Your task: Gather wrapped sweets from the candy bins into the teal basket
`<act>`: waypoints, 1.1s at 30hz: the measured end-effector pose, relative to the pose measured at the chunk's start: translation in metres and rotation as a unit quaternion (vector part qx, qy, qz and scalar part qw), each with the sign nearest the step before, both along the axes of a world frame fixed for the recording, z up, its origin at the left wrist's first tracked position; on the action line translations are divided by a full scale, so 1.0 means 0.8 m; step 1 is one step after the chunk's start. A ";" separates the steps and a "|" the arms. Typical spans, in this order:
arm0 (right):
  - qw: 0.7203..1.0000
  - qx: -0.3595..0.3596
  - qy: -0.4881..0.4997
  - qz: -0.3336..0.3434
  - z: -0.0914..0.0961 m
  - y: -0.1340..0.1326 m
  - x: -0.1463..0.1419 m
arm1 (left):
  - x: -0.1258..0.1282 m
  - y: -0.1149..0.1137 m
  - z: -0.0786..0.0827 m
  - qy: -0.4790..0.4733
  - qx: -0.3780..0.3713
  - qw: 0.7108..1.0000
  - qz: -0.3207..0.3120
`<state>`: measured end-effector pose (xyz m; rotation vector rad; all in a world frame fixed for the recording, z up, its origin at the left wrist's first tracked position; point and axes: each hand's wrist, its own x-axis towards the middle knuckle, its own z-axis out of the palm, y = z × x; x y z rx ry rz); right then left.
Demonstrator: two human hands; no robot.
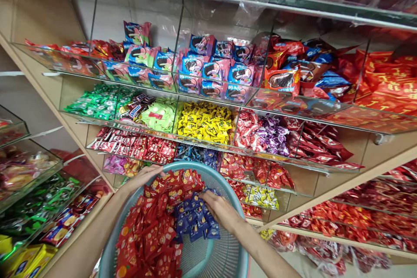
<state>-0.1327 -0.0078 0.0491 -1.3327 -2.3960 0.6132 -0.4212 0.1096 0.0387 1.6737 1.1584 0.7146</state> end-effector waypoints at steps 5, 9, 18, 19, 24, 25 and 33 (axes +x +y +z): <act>0.999 -0.030 -0.008 0.010 0.003 -0.001 0.000 | 0.000 0.000 -0.001 -0.002 0.001 1.000 0.005; 0.999 -0.033 -0.023 0.006 0.004 0.001 0.000 | -0.001 -0.001 -0.001 -0.003 0.000 1.000 0.009; 0.998 0.053 -0.041 -0.021 0.030 0.032 0.010 | -0.001 -0.001 -0.001 -0.001 0.002 1.000 0.008; 0.995 0.070 -0.046 -0.047 0.033 0.044 0.011 | -0.001 -0.001 0.000 0.000 0.002 1.000 0.009; 0.951 -0.013 -0.206 -0.231 0.033 0.126 0.007 | -0.001 -0.001 -0.002 -0.004 -0.003 1.000 0.009; 0.942 -0.032 -0.221 -0.251 0.030 0.142 0.004 | -0.002 0.000 -0.003 -0.004 -0.003 1.000 0.007; 0.910 -0.122 -0.248 -0.311 -0.014 0.224 -0.015 | -0.006 0.001 0.002 -0.006 -0.006 1.000 -0.017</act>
